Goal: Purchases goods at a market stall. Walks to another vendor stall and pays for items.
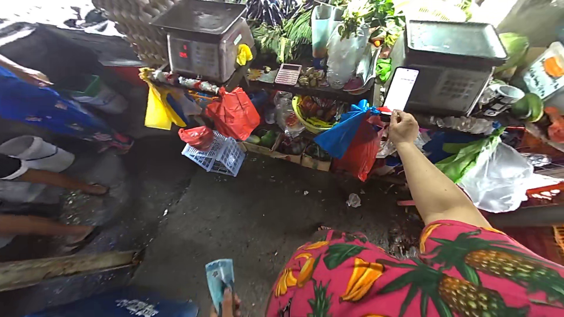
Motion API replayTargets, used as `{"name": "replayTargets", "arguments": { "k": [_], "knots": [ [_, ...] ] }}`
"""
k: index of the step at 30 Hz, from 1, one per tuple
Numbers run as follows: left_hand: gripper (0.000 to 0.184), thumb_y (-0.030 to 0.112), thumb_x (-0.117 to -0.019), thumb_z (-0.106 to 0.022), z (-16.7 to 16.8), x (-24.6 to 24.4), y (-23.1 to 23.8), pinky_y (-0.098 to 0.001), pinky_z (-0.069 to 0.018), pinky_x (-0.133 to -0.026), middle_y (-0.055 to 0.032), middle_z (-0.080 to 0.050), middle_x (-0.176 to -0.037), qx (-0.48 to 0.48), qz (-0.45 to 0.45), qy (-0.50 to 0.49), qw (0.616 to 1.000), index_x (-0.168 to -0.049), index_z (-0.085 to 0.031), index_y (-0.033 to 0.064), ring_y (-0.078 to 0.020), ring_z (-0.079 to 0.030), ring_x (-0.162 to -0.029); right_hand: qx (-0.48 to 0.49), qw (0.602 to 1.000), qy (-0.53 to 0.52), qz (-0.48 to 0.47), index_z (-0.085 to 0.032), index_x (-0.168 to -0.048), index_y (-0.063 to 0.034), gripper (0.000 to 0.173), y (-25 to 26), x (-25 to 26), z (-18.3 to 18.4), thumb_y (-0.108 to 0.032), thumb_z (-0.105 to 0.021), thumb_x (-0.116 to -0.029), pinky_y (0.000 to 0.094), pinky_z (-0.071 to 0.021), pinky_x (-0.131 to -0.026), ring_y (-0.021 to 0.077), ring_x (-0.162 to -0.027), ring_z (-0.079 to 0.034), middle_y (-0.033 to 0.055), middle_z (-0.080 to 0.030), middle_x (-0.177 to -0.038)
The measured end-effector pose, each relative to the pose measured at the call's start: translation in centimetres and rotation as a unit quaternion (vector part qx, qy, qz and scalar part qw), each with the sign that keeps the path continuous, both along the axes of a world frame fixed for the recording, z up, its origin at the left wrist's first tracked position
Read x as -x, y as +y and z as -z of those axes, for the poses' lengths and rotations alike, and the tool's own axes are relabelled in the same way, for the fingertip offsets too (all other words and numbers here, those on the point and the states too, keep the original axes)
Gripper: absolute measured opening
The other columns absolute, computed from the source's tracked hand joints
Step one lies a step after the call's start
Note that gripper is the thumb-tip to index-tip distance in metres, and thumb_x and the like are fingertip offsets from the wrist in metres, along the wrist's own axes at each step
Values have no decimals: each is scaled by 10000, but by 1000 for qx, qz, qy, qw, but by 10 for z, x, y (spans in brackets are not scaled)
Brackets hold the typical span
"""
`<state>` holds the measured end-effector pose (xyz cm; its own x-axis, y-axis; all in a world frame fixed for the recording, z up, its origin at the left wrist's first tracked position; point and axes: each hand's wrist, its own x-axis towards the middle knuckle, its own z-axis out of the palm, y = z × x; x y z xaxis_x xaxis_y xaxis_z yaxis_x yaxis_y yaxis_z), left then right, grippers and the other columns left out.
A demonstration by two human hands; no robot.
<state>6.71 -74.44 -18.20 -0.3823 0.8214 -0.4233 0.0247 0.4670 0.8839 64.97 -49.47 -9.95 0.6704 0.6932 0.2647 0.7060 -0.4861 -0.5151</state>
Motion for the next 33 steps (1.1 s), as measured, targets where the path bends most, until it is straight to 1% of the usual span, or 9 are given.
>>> {"name": "replayTargets", "arguments": {
  "k": [4,12,16,20,24,27,30,31,33],
  "knots": [
    [284,256,-1097,-452,-9,-38,34,-179,-535,-616,58,-630,-761,8,43,40,998,-1198,-544,6,6,-608,-634,-2,999,-30,-15,-698,-1278,-34,463,1,-19,8,-315,-377,-1099,652,-467,-974,444,-1168,-648,258,-687,-1219],
    [325,243,-1090,-482,-8,-67,50,-177,-527,-614,21,-646,-814,42,88,66,993,-1269,-536,-24,1,-610,-642,-35,994,-77,-72,-670,-1371,-114,412,1,-36,32,-290,-443,-1076,641,-517,-823,449,-1001,-692,248,-699,-1162],
    [344,239,-1081,-511,-7,-65,45,-185,-533,-630,-1,-659,-838,58,97,81,990,-1297,-529,-29,-7,-623,-657,-13,994,-76,-83,-624,-1433,-139,424,4,-37,40,-284,-421,-1090,652,-510,-867,460,-1050,-689,248,-699,-1203],
    [317,203,-1073,-521,-3,-56,37,-182,-541,-627,11,-663,-827,50,90,71,992,-1293,-522,-26,-3,-627,-649,-32,992,-85,-83,-610,-1446,-136,423,3,-30,45,-277,-417,-1096,644,-519,-840,449,-1035,-698,235,-705,-1200],
    [329,226,-1082,-499,0,-45,24,-180,-536,-631,5,-667,-829,61,84,64,993,-1281,-530,-35,-1,-624,-651,-162,984,-22,-71,-632,-1379,-62,396,-4,15,40,-219,-403,-1097,591,-529,-867,384,-1001,-704,219,-714,-1168],
    [348,249,-1102,-446,2,-29,10,-189,-547,-636,-9,-676,-833,54,76,67,993,-1273,-541,-40,-13,-640,-658,-169,969,31,-177,-508,-1416,17,385,-11,100,28,-162,-405,-1091,511,-577,-839,321,-933,-691,224,-678,-1113],
    [360,246,-1106,-411,-2,-5,-8,-207,-562,-653,-15,-683,-843,24,81,97,992,-1264,-564,-39,-18,-653,-681,-104,905,74,-406,-588,-1350,-16,375,-33,236,18,-155,-592,-1003,478,-603,-805,253,-873,-706,146,-712,-1027],
    [362,236,-1096,-411,-7,3,-16,-230,-567,-677,-23,-690,-865,9,88,117,989,-1265,-582,-36,-25,-656,-706,-51,854,102,-508,-615,-1345,-50,386,-47,285,16,-234,-625,-1005,463,-602,-867,231,-939,-711,121,-718,-1084],
    [352,168,-1041,-435,-20,22,-35,-276,-579,-729,-46,-707,-932,-30,92,137,986,-1274,-612,-28,-46,-666,-766,70,691,145,-705,-583,-1426,-86,547,-82,380,13,-411,-662,-994,470,-555,-966,254,-1065,-680,130,-689,-1220]
  ]
}}
